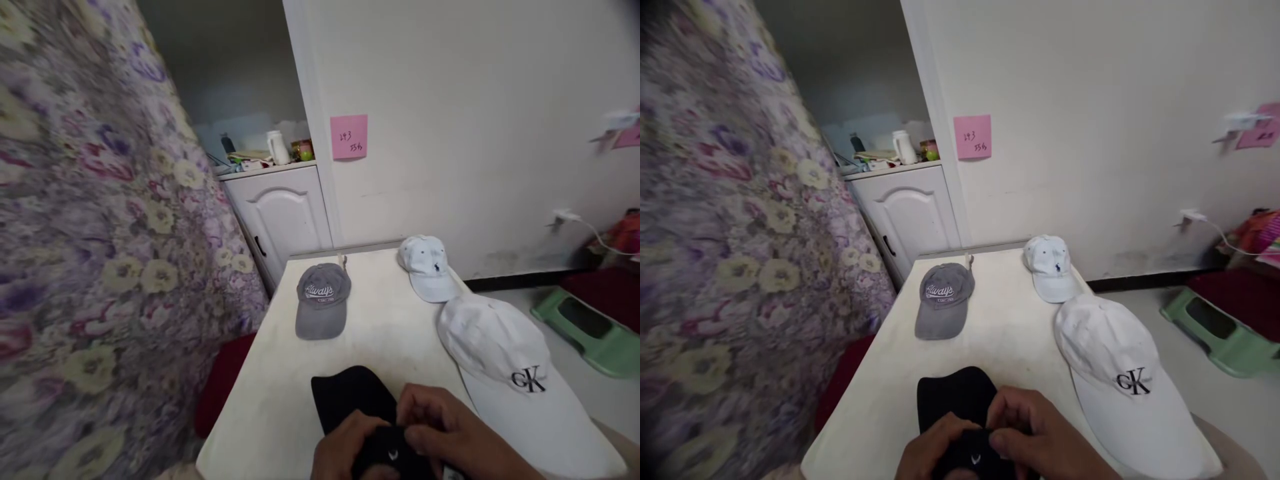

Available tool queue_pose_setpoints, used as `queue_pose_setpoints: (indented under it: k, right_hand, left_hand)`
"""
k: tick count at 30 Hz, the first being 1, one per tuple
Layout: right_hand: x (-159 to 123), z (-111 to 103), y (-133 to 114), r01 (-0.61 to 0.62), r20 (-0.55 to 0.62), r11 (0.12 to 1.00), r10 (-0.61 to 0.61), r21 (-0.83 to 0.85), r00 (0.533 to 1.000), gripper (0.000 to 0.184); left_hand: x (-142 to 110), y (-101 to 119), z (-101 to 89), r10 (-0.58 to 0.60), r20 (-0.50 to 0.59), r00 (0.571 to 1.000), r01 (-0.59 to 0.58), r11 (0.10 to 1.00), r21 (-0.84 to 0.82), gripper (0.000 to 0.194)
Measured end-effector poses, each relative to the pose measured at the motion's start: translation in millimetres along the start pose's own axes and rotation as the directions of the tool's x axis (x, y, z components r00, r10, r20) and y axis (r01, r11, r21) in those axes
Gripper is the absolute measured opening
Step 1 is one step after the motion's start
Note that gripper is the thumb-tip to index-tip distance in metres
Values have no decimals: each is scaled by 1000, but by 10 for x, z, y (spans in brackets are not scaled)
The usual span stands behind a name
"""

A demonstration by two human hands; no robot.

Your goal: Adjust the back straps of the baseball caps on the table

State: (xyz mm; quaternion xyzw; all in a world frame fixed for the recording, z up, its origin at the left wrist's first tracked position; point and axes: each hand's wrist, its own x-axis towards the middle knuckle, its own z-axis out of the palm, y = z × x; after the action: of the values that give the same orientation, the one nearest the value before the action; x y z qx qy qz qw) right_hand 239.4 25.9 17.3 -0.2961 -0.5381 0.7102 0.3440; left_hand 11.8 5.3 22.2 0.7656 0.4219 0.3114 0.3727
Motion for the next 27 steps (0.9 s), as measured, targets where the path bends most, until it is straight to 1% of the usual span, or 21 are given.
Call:
queue_pose_setpoints:
  k: [4, 6, 8, 10, 11, 13, 15, 17, 19, 22, 25, 27]
  right_hand:
    - [-42, 30, -57, 11, -23, 999, -12, -40, 1000, 17]
    - [-65, 49, -95, -1, -29, 997, -1, -75, 1000, 14]
    - [-83, 67, -139, -30, -50, 991, 24, -132, 998, 10]
    - [-93, 83, -186, -52, -79, 973, 35, -225, 996, 11]
    - [-95, 90, -209, -48, -93, 960, 23, -277, 995, 13]
    - [-91, 104, -251, 5, -96, 928, -44, -371, 994, 16]
    - [-83, 124, -284, 73, -87, 904, -121, -420, 989, 19]
    - [-78, 149, -306, 98, -98, 885, -159, -456, 982, 18]
    - [-79, 172, -314, 86, -121, 862, -167, -500, 978, 15]
    - [-87, 194, -313, 64, -147, 831, -173, -553, 974, 11]
    - [-89, 210, -318, 36, -165, 828, -154, -559, 974, 11]
    - [-87, 222, -327, 33, -175, 833, -155, -553, 972, 9]
  left_hand:
    - [18, 60, 2, -21, -5, 1000, 21, 999, -43, 28]
    - [16, 83, 2, -11, -18, 1000, 10, 999, -47, 27]
    - [16, 104, 7, 15, -31, 999, -16, 1000, -18, 28]
    - [16, 114, 19, 48, -36, 998, -47, 998, 30, 29]
    - [14, 114, 27, 65, -34, 997, -63, 996, 57, 30]
    - [4, 99, 44, 84, -26, 996, -80, 991, 106, 30]
    - [-13, 72, 56, 85, -16, 996, -82, 986, 146, 33]
    - [-30, 46, 60, 79, -27, 997, -74, 983, 167, 38]
    - [-36, 32, 55, 81, -40, 996, -73, 984, 161, 41]
    - [-29, 38, 40, 91, -56, 994, -84, 990, 113, 37]
    - [-18, 57, 34, 132, -82, 988, -127, 990, 69, 29]
    - [-14, 68, 41, 164, -106, 981, -157, 985, 65, 30]
